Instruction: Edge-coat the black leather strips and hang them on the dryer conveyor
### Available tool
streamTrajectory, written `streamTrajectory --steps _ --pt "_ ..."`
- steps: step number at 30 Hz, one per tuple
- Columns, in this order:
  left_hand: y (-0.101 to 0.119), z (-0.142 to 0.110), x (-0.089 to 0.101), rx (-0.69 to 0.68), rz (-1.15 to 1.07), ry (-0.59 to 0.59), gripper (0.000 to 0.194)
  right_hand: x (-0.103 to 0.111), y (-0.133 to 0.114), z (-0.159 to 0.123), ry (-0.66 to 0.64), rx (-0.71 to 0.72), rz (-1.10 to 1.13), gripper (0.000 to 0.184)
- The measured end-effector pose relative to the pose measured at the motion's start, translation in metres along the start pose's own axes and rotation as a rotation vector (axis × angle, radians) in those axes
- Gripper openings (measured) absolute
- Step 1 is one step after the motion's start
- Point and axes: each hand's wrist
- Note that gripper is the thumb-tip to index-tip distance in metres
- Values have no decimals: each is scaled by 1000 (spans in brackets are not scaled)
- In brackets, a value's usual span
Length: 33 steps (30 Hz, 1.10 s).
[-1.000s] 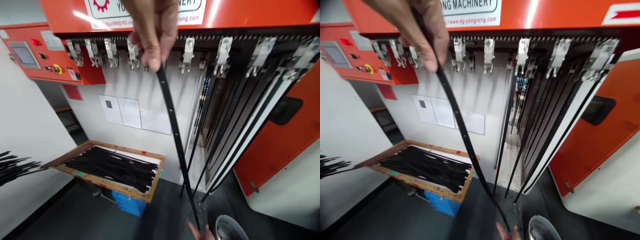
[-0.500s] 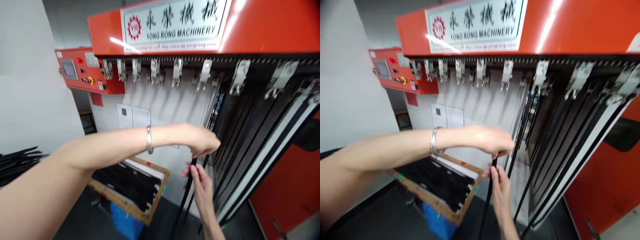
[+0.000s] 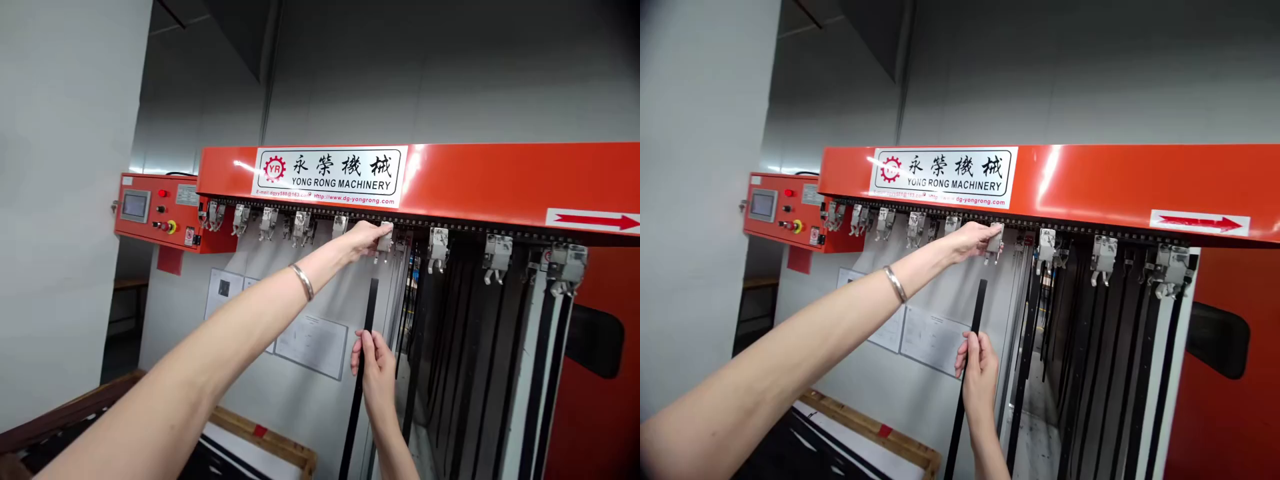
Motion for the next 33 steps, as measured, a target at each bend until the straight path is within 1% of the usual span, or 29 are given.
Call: streamTrajectory --steps 2,4,11,15,19,23,25,27,29,30,31,32,33 --pt "0 11 0 26 -62 -15 28 -2 0 9 7 18 -1 36" --pt "-3 15 1 30 -105 -13 26 -3 -1 17 7 37 -2 36" --pt "-11 18 5 40 -168 -17 26 -7 -15 49 21 86 -1 37" --pt "-16 9 11 28 -190 -51 29 -6 -18 60 27 97 3 37" --pt "-33 -7 23 33 -163 -89 30 -5 -14 62 39 95 -8 39" --pt "-56 -11 26 19 -88 -35 30 -4 -13 67 62 83 -58 43" --pt "-61 -11 24 20 -60 -12 34 -2 -17 66 78 75 -108 45" --pt "-57 -17 23 46 -34 -24 47 1 -21 52 114 67 -172 49" --pt "-46 -38 28 81 86 -107 68 5 -22 22 180 81 -279 58" --pt "-38 -55 34 80 199 -168 76 6 -19 1 213 97 -343 63" --pt "-30 -78 43 60 343 -237 78 6 -12 -22 239 119 -424 65" --pt "-21 -106 54 21 509 -297 74 3 -2 -47 246 136 -491 64" --pt "-13 -140 67 -36 657 -336 65 -4 10 -71 222 125 -501 59"
Point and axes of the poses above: each hand's wrist, its own z-axis towards the middle knuckle, its own x-axis out of the back of the hand, y = z × x, and after that the axes turned 14 degrees about -z, right-handed
